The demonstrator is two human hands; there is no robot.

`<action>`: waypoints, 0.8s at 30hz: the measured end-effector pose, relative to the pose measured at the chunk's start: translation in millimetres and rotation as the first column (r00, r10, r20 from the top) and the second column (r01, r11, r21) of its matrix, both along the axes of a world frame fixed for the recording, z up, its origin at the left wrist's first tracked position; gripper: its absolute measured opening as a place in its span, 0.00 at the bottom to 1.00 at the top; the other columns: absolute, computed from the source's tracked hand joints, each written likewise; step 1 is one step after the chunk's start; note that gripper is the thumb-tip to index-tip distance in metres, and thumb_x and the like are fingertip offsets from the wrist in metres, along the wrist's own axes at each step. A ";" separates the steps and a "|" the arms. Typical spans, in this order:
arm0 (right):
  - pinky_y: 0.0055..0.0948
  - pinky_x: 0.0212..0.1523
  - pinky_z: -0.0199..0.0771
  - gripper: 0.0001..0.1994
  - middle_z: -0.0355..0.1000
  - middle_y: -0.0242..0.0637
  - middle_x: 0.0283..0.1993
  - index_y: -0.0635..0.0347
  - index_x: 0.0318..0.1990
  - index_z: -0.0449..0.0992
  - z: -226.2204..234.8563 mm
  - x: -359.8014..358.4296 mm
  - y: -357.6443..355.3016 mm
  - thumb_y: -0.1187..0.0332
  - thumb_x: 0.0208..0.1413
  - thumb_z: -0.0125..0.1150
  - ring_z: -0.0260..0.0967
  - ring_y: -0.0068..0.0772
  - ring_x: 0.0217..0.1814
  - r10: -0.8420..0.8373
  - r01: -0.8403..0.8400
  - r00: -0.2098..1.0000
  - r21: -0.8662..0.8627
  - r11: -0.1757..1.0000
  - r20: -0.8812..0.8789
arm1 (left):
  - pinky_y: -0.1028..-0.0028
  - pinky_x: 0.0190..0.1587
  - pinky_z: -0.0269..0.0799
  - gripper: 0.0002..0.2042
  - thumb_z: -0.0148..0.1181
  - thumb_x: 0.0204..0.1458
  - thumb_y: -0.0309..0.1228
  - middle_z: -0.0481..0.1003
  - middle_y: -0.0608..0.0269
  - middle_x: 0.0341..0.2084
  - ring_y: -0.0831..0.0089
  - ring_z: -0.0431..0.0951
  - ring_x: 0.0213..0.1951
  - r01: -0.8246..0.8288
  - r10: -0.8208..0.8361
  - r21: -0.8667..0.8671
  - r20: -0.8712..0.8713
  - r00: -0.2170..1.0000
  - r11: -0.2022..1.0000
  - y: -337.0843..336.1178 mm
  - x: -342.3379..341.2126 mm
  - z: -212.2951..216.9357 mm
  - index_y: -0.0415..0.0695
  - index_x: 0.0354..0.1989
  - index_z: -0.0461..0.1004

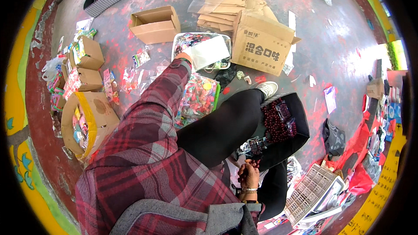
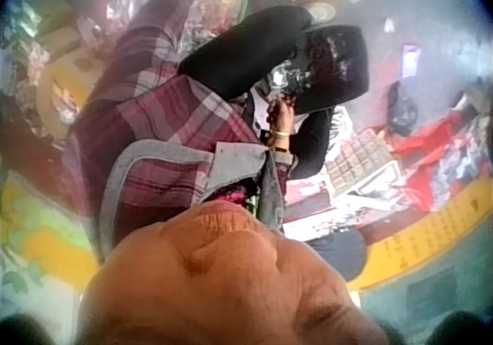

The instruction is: The person sits on the floor and wipes red beaded bracelets with a cloth. They then place the bracelets into small clear plastic bags and seal them. The person repeats this process for multiple bracelets, placing the finished packages into a black tray.

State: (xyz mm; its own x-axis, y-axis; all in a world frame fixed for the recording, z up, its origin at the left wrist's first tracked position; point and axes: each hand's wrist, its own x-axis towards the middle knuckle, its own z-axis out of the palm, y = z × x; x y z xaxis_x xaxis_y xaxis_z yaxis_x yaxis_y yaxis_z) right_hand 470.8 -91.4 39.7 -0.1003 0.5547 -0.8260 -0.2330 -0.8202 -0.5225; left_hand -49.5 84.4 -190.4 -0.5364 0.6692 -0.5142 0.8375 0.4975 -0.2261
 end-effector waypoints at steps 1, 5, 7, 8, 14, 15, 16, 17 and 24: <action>0.21 0.15 0.60 0.05 0.65 0.32 0.20 0.58 0.36 0.67 0.1 0.6 -1.1 0.72 0.52 0.51 0.60 0.25 0.15 0.002 -0.002 1.000 0.003 1.000 0.000 | 0.66 0.45 0.70 0.13 0.47 0.49 0.33 0.75 0.56 0.40 0.64 0.76 0.42 0.013 -0.013 -0.021 -0.012 1.000 1.000 0.5 1.6 0.7 0.46 0.40 0.76; 0.19 0.12 0.58 0.05 0.65 0.31 0.20 0.57 0.37 0.67 0.4 1.4 -3.2 0.71 0.51 0.51 0.61 0.24 0.15 0.018 -0.019 1.000 0.020 1.000 0.018 | 0.65 0.45 0.70 0.13 0.46 0.49 0.32 0.74 0.54 0.40 0.62 0.75 0.42 -0.070 0.066 0.036 0.088 0.994 0.997 -17.4 -1.4 0.2 0.44 0.40 0.74; 0.18 0.09 0.54 0.05 0.65 0.30 0.20 0.55 0.37 0.66 -4.5 3.0 -5.4 0.70 0.51 0.51 0.61 0.22 0.14 0.029 -0.030 0.999 0.035 0.999 0.037 | 0.65 0.45 0.70 0.13 0.45 0.49 0.32 0.74 0.54 0.40 0.62 0.75 0.42 -0.123 0.113 0.065 0.143 0.983 0.990 -22.1 -2.8 1.2 0.43 0.41 0.73; 0.18 0.09 0.54 0.06 0.65 0.30 0.20 0.55 0.37 0.66 -4.7 4.0 -6.3 0.70 0.51 0.51 0.61 0.22 0.14 0.025 -0.027 0.999 0.032 0.999 0.037 | 0.64 0.45 0.70 0.13 0.45 0.50 0.31 0.74 0.53 0.40 0.61 0.75 0.42 -0.143 0.130 0.075 0.165 0.978 0.987 -22.4 -2.6 1.4 0.42 0.41 0.73; 0.19 0.08 0.53 0.05 0.65 0.29 0.19 0.54 0.36 0.67 -3.5 4.1 -5.4 0.70 0.51 0.51 0.61 0.22 0.14 0.032 -0.033 0.999 0.025 0.999 0.043 | 0.63 0.45 0.70 0.13 0.43 0.50 0.30 0.73 0.51 0.39 0.59 0.74 0.43 -0.252 0.215 0.131 0.246 0.945 0.959 -13.9 -2.5 -3.9 0.39 0.42 0.70; 0.19 0.08 0.52 0.05 0.65 0.29 0.19 0.54 0.36 0.67 -2.7 3.9 -5.5 0.69 0.51 0.51 0.61 0.22 0.14 0.035 -0.036 0.998 0.022 0.999 0.051 | 0.63 0.45 0.70 0.13 0.43 0.50 0.30 0.73 0.51 0.39 0.59 0.74 0.43 -0.266 0.225 0.142 0.254 0.941 0.953 -12.7 -2.3 -6.6 0.39 0.42 0.69; 0.19 0.08 0.52 0.05 0.65 0.29 0.19 0.54 0.36 0.67 -2.2 3.7 -5.6 0.69 0.51 0.51 0.61 0.22 0.14 0.037 -0.039 0.997 0.019 0.999 0.060 | 0.63 0.45 0.70 0.14 0.43 0.50 0.29 0.73 0.50 0.39 0.58 0.74 0.43 -0.281 0.233 0.157 0.267 0.935 0.947 -11.5 -2.3 -9.4 0.38 0.42 0.69; 0.19 0.08 0.52 0.05 0.65 0.29 0.19 0.53 0.36 0.67 -2.3 3.6 -5.7 0.69 0.51 0.51 0.61 0.22 0.14 0.033 -0.034 0.998 0.016 0.999 0.062 | 0.62 0.45 0.70 0.14 0.42 0.50 0.29 0.72 0.50 0.39 0.58 0.73 0.43 -0.293 0.242 0.165 0.273 0.931 0.942 -11.1 -2.9 -12.0 0.38 0.42 0.68; 0.18 0.08 0.53 0.04 0.65 0.29 0.19 0.54 0.35 0.67 -2.8 2.0 -5.1 0.70 0.51 0.51 0.61 0.22 0.13 0.034 -0.034 0.998 0.006 0.999 0.049 | 0.61 0.45 0.70 0.14 0.40 0.51 0.27 0.71 0.47 0.39 0.55 0.72 0.43 -0.487 0.218 0.357 0.582 0.784 0.797 -22.4 -20.9 -50.6 0.34 0.43 0.65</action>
